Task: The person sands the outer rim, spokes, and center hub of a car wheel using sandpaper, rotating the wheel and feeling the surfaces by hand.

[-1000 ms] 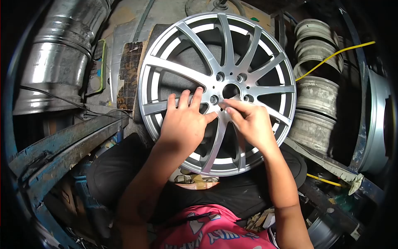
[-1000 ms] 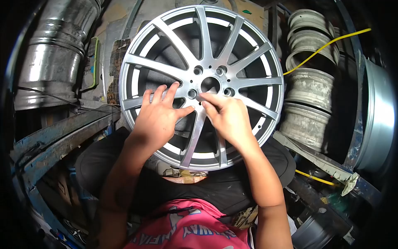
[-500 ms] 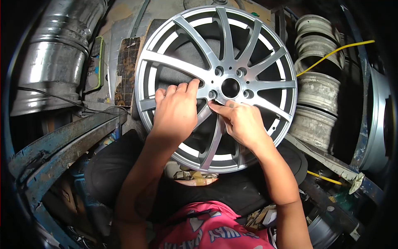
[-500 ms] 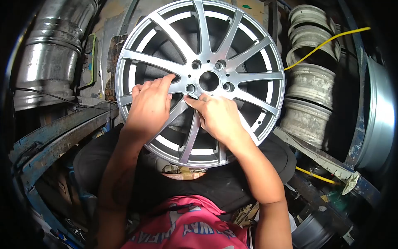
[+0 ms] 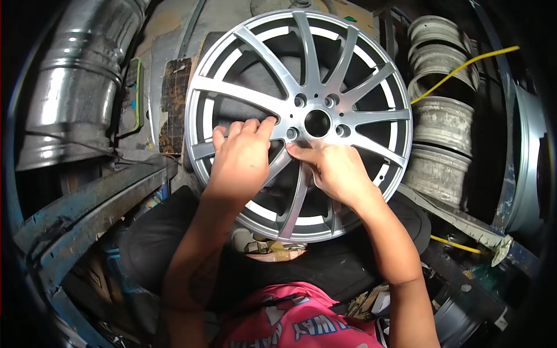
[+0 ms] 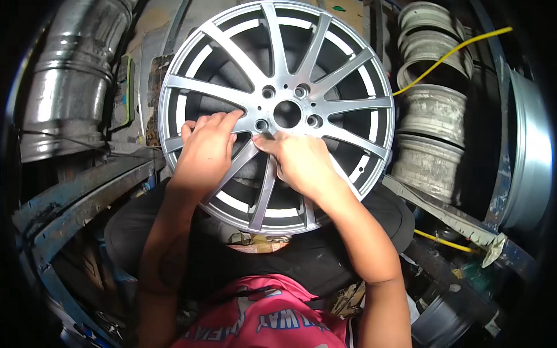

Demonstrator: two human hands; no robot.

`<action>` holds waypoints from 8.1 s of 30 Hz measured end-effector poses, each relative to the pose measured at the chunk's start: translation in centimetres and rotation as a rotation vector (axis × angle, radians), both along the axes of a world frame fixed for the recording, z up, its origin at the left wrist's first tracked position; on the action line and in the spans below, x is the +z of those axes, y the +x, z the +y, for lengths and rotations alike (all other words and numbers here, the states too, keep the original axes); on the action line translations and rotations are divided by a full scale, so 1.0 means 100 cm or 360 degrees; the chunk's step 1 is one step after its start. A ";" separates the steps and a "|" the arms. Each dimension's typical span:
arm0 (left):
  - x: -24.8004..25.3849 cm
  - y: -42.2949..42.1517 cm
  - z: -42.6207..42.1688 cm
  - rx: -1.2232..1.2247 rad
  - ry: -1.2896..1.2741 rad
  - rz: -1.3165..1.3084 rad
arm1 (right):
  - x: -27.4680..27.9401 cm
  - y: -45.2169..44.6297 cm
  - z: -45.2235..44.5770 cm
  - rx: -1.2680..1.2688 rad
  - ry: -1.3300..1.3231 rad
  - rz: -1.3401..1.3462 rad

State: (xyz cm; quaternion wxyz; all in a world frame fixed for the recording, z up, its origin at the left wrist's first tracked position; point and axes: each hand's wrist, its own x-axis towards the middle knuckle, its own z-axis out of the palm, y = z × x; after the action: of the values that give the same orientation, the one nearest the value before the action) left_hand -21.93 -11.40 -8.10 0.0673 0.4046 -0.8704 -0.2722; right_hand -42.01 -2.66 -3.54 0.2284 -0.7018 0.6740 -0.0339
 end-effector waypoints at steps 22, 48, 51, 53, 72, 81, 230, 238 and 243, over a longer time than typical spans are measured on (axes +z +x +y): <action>0.007 -0.026 0.023 0.0137 -0.0306 -0.0331 | 0.016 -0.011 0.003 -0.0376 -0.0448 -0.0325; 0.016 0.001 0.003 -0.0094 0.0032 -0.0178 | 0.004 -0.002 0.002 -0.0668 -0.0153 -0.0689; 0.013 0.002 0.001 -0.0100 0.0072 -0.0114 | -0.002 0.006 0.007 -0.0423 -0.0403 -0.0425; 0.011 0.002 0.001 -0.0096 0.0080 -0.0090 | -0.003 0.009 0.009 -0.0387 -0.0359 -0.0392; -0.014 -0.023 -0.004 0.0009 0.0175 -0.0167 | -0.044 -0.001 0.008 -0.0016 -0.0324 -0.0362; -0.037 -0.039 -0.001 -0.0006 0.0173 -0.0161 | -0.036 -0.022 -0.001 0.0030 -0.0217 -0.0381; 0.008 0.009 -0.009 -0.0001 -0.0089 -0.0229 | 0.000 0.009 0.019 -0.0110 -0.0156 -0.0116; 0.003 0.002 -0.016 0.0013 -0.0120 -0.0195 | -0.013 0.007 0.019 -0.0130 -0.0158 -0.0088; 0.004 0.001 -0.016 0.0029 -0.0085 -0.0176 | -0.024 0.006 0.018 0.0021 -0.0244 -0.0062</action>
State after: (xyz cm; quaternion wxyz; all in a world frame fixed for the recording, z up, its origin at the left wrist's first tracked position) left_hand -21.86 -13.02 -7.75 0.0324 0.4251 -0.8761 -0.2254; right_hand -41.45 -0.85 -5.89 0.1874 -0.7208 0.6601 -0.0976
